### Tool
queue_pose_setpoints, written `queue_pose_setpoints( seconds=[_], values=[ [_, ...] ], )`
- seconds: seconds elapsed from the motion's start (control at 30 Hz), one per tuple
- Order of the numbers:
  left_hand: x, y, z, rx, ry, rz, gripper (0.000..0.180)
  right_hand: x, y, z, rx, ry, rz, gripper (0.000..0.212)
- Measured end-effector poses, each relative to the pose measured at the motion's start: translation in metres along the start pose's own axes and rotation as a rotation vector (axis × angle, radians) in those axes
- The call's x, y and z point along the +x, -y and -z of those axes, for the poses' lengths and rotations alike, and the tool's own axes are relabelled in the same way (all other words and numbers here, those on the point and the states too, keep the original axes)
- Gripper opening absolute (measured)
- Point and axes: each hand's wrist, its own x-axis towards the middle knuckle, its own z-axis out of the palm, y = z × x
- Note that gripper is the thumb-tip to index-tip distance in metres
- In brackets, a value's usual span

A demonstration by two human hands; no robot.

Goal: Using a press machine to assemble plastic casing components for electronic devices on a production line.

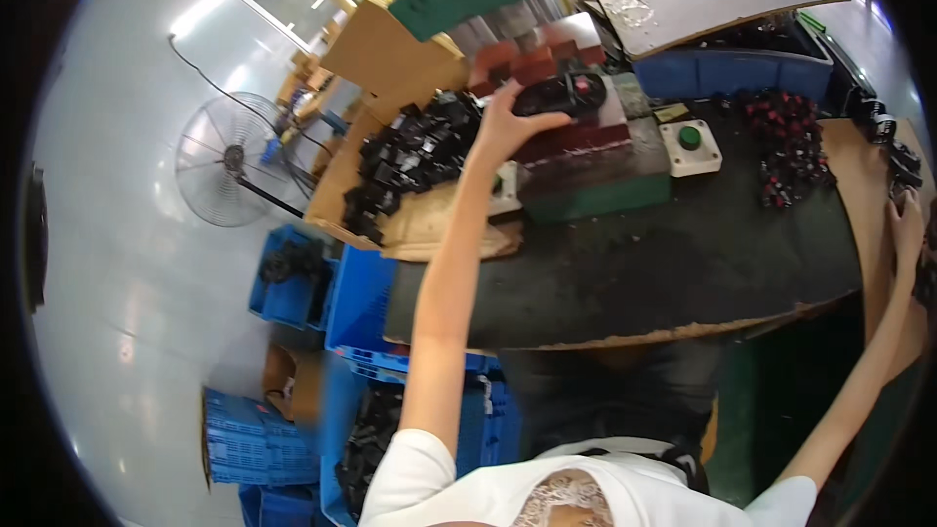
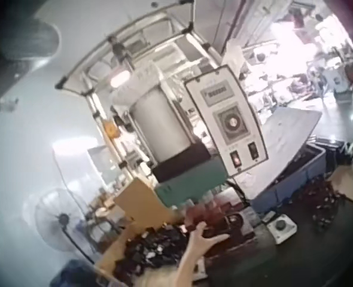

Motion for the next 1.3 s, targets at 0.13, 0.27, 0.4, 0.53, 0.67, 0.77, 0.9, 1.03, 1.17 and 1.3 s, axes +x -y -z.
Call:
queue_pose_setpoints(
  seconds=[0.13,0.27,0.4,0.53,0.67,0.77,0.9,1.03,1.17,1.3],
  values=[
    [-0.010,-0.019,0.004,0.069,-0.003,-0.102,0.064,0.003,0.016,0.029,0.110,0.178,-0.112,0.020],
    [-0.046,-0.036,-0.007,0.263,-0.289,-0.493,0.057,0.013,0.061,0.063,0.085,0.101,-0.115,0.024],
    [-0.102,-0.052,0.005,0.271,-0.469,-0.460,0.056,0.026,0.093,0.091,0.218,-0.109,-0.038,0.027],
    [-0.153,-0.061,0.041,0.278,-0.509,-0.330,0.057,0.029,0.097,0.100,0.140,-0.169,0.025,0.030],
    [-0.191,-0.064,0.065,0.420,-0.539,-0.248,0.054,0.027,0.090,0.106,0.217,-0.213,-0.144,0.029],
    [-0.209,-0.062,0.071,0.509,-0.565,-0.200,0.052,0.045,0.107,0.116,0.571,-0.540,-0.236,0.031],
    [-0.224,-0.056,0.076,0.700,-0.547,-0.254,0.056,0.059,0.198,0.126,0.866,-0.342,-0.065,0.034],
    [-0.234,-0.048,0.075,0.827,-0.448,-0.283,0.065,0.045,0.352,0.118,1.540,0.229,-0.355,0.033],
    [-0.239,-0.041,0.074,0.829,-0.425,-0.256,0.065,0.039,0.468,0.138,1.799,0.599,-0.089,0.034],
    [-0.243,-0.040,0.076,0.834,-0.423,-0.236,0.066,0.062,0.531,0.143,1.763,0.654,0.034,0.027]
  ],
)
